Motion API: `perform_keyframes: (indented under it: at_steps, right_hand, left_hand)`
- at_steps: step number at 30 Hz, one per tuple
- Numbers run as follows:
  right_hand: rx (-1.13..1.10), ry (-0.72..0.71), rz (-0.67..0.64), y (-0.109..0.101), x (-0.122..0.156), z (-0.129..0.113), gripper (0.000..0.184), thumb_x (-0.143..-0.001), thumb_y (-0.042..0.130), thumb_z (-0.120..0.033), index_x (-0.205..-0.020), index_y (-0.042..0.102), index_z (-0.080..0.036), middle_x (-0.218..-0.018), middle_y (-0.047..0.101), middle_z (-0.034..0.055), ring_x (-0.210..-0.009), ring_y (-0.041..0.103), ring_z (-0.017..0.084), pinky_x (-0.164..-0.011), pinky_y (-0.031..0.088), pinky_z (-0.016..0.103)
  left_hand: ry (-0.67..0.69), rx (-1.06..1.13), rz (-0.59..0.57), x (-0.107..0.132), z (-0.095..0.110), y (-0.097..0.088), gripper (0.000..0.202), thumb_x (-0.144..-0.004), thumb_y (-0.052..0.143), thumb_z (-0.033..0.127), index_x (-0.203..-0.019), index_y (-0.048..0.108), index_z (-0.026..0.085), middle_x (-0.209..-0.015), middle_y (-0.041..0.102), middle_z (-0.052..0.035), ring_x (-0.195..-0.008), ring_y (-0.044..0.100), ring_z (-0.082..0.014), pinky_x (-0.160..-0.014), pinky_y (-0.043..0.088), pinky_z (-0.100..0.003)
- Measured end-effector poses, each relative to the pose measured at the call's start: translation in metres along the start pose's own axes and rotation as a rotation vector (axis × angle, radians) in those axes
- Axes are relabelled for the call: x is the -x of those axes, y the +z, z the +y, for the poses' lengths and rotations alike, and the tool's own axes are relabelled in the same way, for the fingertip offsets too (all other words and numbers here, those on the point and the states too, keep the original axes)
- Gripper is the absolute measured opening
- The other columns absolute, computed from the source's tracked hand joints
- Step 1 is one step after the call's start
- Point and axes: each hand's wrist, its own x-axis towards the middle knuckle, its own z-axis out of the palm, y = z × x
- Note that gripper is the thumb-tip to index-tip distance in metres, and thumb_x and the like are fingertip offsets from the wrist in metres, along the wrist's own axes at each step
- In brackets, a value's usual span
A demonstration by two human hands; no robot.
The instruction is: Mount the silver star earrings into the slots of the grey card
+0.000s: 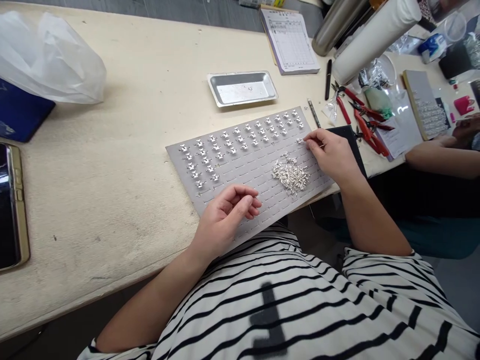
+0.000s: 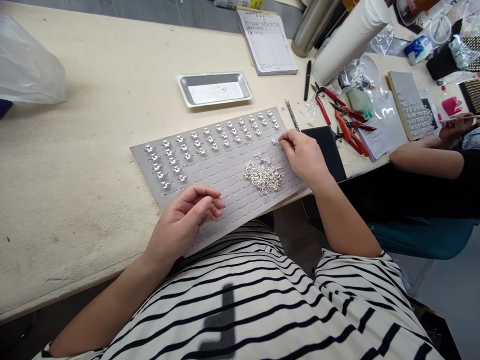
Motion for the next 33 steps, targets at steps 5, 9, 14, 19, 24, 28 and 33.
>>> perform_keyframes:
  at_steps: [5, 9, 14, 19, 24, 28, 33]
  right_hand:
    - [-0.02, -0.049, 0.047, 0.002, -0.003, -0.007, 0.019, -0.099, 0.055, -0.034, -0.105, 0.072, -0.027, -0.103, 0.077, 0.0072, -0.095, 0.07, 0.026, -0.088, 0.056, 0.045]
    - [0.016, -0.083, 0.075, 0.004, -0.014, -0.01, 0.016, -0.098, 0.059, -0.033, -0.099, 0.074, -0.027, -0.104, 0.074, 0.0084, -0.095, 0.069, 0.026, -0.091, 0.056, 0.046]
    - [-0.04, -0.053, 0.022, 0.002, -0.017, -0.005, 0.013, -0.095, 0.064, -0.033, -0.099, 0.075, -0.028, -0.098, 0.075, 0.0061, -0.092, 0.069, 0.025, -0.089, 0.057, 0.047]
    - [-0.039, -0.042, -0.007, -0.001, -0.003, 0.001, 0.015, -0.092, 0.066, -0.031, -0.105, 0.074, -0.028, -0.095, 0.073, 0.006, -0.088, 0.068, 0.024, -0.087, 0.058, 0.046]
    - [0.0, -0.104, 0.021, -0.003, 0.004, -0.002, 0.021, -0.097, 0.055, -0.027, -0.109, 0.072, -0.029, -0.11, 0.072, 0.008, -0.099, 0.069, 0.026, -0.094, 0.057, 0.049]
    - [0.07, -0.157, -0.018, -0.003, 0.001, -0.004, 0.019, -0.097, 0.054, -0.027, -0.104, 0.071, -0.029, -0.11, 0.073, 0.0079, -0.102, 0.068, 0.028, -0.094, 0.056, 0.05]
    - [0.088, -0.18, 0.04, 0.005, -0.011, -0.002, 0.017, -0.098, 0.052, -0.029, -0.1, 0.068, -0.028, -0.106, 0.073, 0.0088, -0.1, 0.068, 0.029, -0.093, 0.055, 0.049]
  left_hand:
    - [-0.006, 0.008, -0.005, 0.001, 0.0, -0.001, 0.024, -0.1, 0.066, 0.042, -0.109, 0.071, 0.021, -0.096, 0.076, -0.0039, -0.083, 0.07, -0.0136, -0.078, 0.058, -0.026]
    - [-0.002, 0.013, -0.008, 0.001, -0.001, -0.001, 0.022, -0.101, 0.066, 0.041, -0.109, 0.072, 0.021, -0.096, 0.075, -0.0029, -0.083, 0.07, -0.0123, -0.078, 0.058, -0.024]
    - [-0.001, 0.028, -0.008, 0.001, -0.001, -0.001, 0.022, -0.101, 0.066, 0.041, -0.108, 0.072, 0.022, -0.095, 0.075, -0.0025, -0.083, 0.07, -0.0121, -0.077, 0.058, -0.024]
    - [-0.002, 0.024, -0.02, 0.001, -0.001, -0.001, 0.022, -0.101, 0.067, 0.042, -0.108, 0.072, 0.022, -0.095, 0.076, -0.0033, -0.083, 0.07, -0.013, -0.077, 0.059, -0.025]
    - [0.003, 0.017, -0.018, 0.001, -0.001, -0.001, 0.023, -0.1, 0.066, 0.042, -0.108, 0.072, 0.021, -0.096, 0.076, -0.0041, -0.083, 0.07, -0.0141, -0.078, 0.059, -0.026]
    - [0.005, 0.021, -0.013, 0.0, -0.001, -0.001, 0.023, -0.1, 0.066, 0.042, -0.108, 0.071, 0.021, -0.095, 0.076, -0.0038, -0.083, 0.07, -0.0136, -0.077, 0.058, -0.026]
    - [0.008, 0.024, -0.016, 0.001, 0.0, 0.0, 0.021, -0.101, 0.065, 0.04, -0.107, 0.071, 0.021, -0.094, 0.076, -0.0027, -0.082, 0.07, -0.0122, -0.077, 0.058, -0.024]
